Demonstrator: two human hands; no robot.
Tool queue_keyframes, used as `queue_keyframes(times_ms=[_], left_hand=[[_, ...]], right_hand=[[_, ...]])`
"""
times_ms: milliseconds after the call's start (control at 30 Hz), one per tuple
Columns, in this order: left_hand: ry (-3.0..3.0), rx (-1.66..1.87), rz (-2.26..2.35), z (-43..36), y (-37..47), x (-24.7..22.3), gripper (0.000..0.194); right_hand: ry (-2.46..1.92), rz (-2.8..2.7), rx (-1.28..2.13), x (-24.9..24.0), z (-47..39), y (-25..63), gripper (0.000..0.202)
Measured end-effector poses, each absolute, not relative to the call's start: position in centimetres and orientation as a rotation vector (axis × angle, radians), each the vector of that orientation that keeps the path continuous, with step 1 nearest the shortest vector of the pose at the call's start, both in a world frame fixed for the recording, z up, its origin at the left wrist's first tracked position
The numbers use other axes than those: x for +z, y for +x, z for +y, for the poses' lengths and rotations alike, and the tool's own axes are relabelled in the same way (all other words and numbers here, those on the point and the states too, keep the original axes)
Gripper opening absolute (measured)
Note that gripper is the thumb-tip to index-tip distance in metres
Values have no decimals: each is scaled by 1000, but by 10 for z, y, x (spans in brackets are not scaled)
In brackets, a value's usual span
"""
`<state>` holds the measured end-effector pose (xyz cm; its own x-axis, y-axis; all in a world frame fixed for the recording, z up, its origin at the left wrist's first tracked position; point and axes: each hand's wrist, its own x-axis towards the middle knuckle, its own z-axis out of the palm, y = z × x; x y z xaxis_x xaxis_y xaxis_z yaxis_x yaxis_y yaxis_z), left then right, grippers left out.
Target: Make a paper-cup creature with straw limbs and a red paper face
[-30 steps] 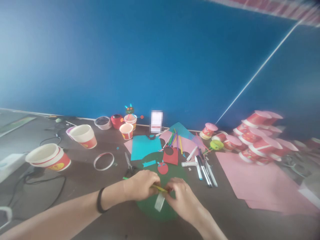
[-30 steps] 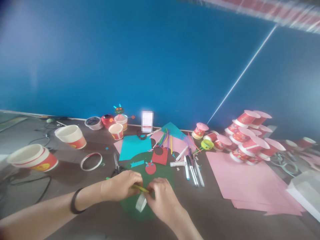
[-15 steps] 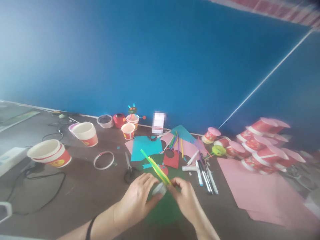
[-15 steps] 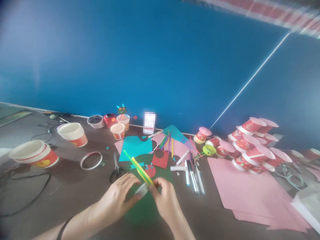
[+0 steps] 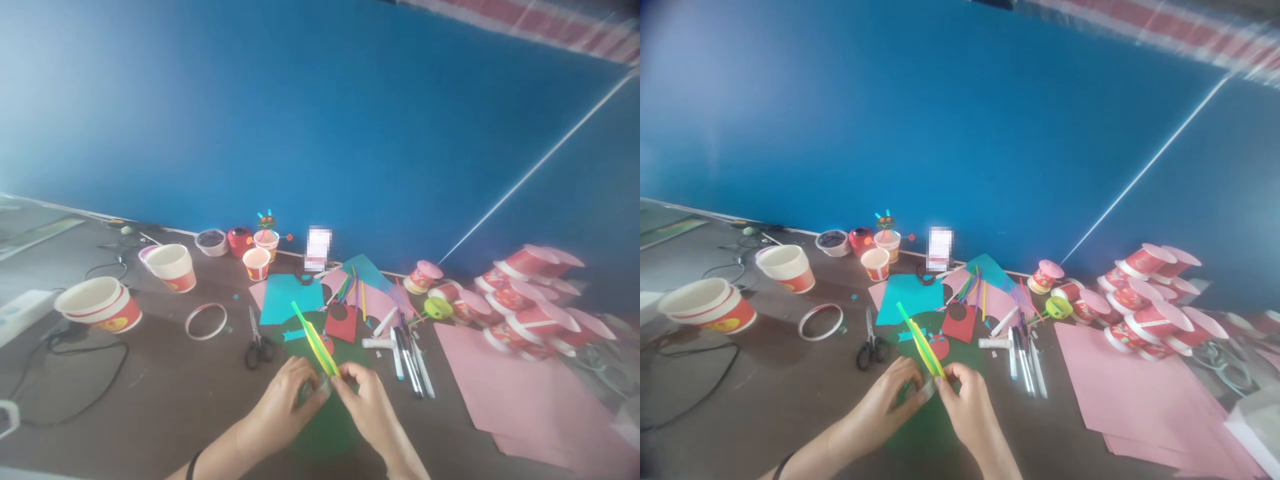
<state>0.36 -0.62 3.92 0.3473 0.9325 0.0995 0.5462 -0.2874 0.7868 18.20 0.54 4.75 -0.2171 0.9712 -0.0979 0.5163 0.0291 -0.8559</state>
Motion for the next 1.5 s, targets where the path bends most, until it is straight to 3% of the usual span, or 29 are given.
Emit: queue_keyframes(times_ms=[167, 533, 900, 1100, 1233, 1500], left_hand=[[2048, 715, 1335, -7, 8, 38, 25], [2055, 663, 1396, -2, 5, 39, 33], [1898, 674, 1408, 8, -3, 19, 44], [1717, 740, 1409, 9, -2, 15, 38], [1630, 835, 1468, 8, 1, 18, 25], [1578, 980, 1346, -9, 5, 49, 16]], right_hand=[[-1486, -1716, 1027, 37, 7, 179, 22], [-1299, -1242, 1516, 29, 13, 174, 27], [-1215, -1225, 1629, 49, 23, 171, 25], [-1298, -1403, 1463, 57, 21, 166, 31], [-1361, -1542, 1248, 61, 17, 164, 31], [-1354, -1630, 775, 48, 6, 154, 19]])
